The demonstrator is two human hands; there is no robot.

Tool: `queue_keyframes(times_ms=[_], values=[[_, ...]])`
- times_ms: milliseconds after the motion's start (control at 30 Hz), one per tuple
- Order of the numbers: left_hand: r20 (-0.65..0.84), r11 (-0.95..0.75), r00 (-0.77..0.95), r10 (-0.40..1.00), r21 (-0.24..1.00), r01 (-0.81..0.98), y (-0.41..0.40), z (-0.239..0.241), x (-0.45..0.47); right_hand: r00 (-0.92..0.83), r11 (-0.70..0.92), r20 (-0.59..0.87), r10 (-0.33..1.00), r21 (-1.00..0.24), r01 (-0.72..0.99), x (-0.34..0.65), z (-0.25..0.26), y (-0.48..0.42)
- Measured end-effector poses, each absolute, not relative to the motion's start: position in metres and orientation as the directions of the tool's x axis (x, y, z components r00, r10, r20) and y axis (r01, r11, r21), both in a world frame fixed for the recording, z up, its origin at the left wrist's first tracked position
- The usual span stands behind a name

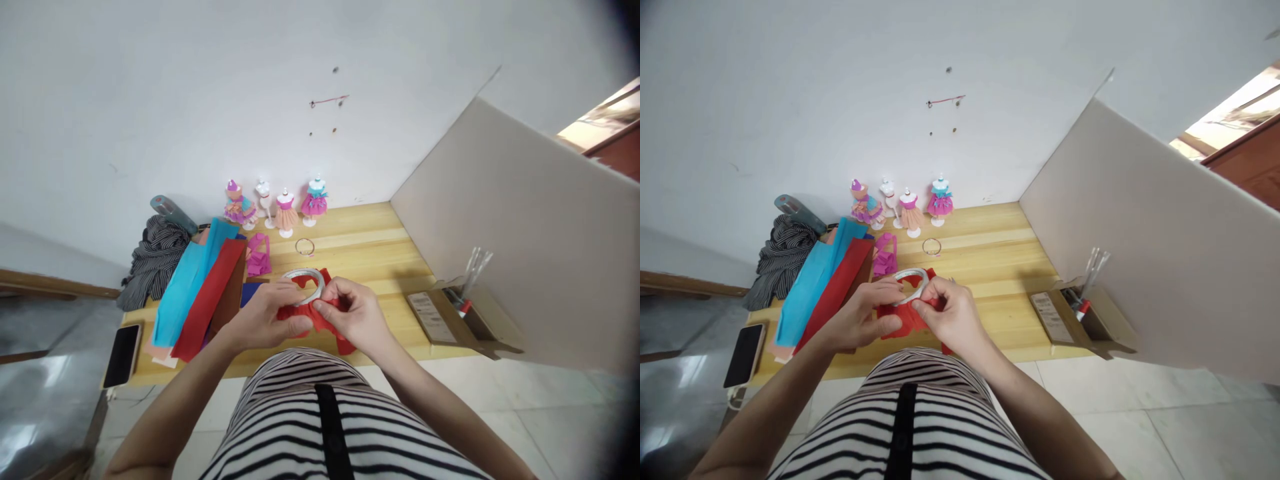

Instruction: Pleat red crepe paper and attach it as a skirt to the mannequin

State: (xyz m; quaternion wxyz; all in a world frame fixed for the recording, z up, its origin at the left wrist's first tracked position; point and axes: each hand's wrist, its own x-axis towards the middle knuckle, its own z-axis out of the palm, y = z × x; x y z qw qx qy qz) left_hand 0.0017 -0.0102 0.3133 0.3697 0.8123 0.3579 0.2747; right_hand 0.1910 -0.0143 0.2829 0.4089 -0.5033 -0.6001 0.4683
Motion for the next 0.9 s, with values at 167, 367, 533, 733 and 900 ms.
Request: queue_keyframes(times_ms=[167, 367, 533, 733, 900], values=[[0.01, -0.189, 0.477, 0.879, 0.925, 0.328, -0.012, 0.311, 0.005, -0.179, 0.053, 0.016, 0.984, -0.978, 0.201, 0.189, 0.285, -0.016], [0.011, -0.134, 0.333, 0.943, 0.927, 0.35, -0.014, 0.3, 0.015, -0.155, 0.077, 0.045, 0.987, -0.975, 0.21, 0.187, 0.283, -0.016], [0.093, -0.209, 0.307, 0.947, 0.905, 0.37, -0.015, 0.296, 0.016, -0.177, 0.113, 0.069, 0.982, -0.961, 0.253, 0.189, 0.284, -0.018], [0.241, -0.352, 0.303, 0.922, 0.848, 0.397, -0.016, 0.292, 0.011, -0.198, 0.171, 0.109, 0.974, -0.928, 0.332, 0.198, 0.285, -0.02], [0.295, -0.404, 0.308, 0.905, 0.823, 0.399, -0.015, 0.292, 0.009, -0.248, 0.182, 0.091, 0.964, -0.909, 0.374, 0.205, 0.281, -0.017]])
